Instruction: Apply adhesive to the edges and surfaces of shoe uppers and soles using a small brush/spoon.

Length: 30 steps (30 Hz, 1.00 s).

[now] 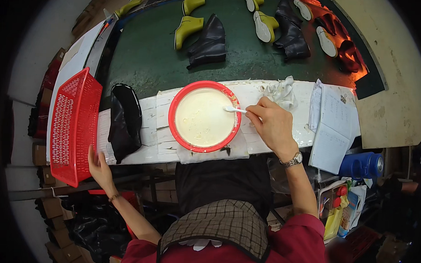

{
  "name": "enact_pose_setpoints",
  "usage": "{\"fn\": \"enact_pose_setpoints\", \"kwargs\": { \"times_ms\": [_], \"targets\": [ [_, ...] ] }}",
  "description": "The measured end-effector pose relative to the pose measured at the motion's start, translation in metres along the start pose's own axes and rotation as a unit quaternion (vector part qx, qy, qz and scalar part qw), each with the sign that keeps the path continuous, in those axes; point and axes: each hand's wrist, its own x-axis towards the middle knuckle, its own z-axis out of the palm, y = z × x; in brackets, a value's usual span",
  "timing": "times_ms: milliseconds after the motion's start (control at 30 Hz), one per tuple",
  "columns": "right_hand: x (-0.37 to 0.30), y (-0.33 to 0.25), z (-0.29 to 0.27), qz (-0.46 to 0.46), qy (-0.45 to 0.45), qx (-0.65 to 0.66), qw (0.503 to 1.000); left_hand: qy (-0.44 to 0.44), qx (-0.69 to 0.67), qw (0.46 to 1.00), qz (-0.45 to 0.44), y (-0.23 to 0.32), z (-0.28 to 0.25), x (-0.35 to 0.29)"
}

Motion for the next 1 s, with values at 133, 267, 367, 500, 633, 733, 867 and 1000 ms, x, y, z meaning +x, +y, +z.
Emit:
{"fn": "enact_pose_setpoints", "kwargs": {
  "times_ms": [133,267,367,500,633,733,867,1000],
  "targets": [
    [-0.007,-0.012,-0.004,-0.036,-0.032,-0.052,0.997,-0.117,0.05,0.992,0.016,0.02,0.063,0.049],
    [-0.02,-0.022,-0.003,-0.039,-0.052,-0.013,0.998,-0.22,0.173,0.959,0.031,0.018,0.11,0.077],
    [-0.024,-0.015,0.001,0.016,-0.005,0.068,0.998,-0.183,0.116,0.974,-0.064,0.021,0.112,0.089],
    [-0.026,0.004,0.01,0.089,-0.044,0.126,0.987,-0.198,-0.065,0.978,0.017,0.046,0.086,0.078],
    [-0.019,0.006,0.016,0.049,-0.046,0.122,0.99,-0.396,-0.242,0.882,-0.088,0.088,0.05,0.058],
    [0.005,-0.01,0.015,0.014,0.033,0.175,0.984,-0.493,-0.268,0.819,-0.116,0.118,0.048,0.037],
    [0.031,-0.037,0.002,-0.119,0.008,0.25,0.961,-0.614,-0.225,0.74,-0.158,0.145,0.06,0.012],
    [0.049,-0.054,0.0,-0.222,0.017,0.186,0.957,-0.656,-0.299,0.68,-0.13,0.155,0.067,0.002]
  ]
}}
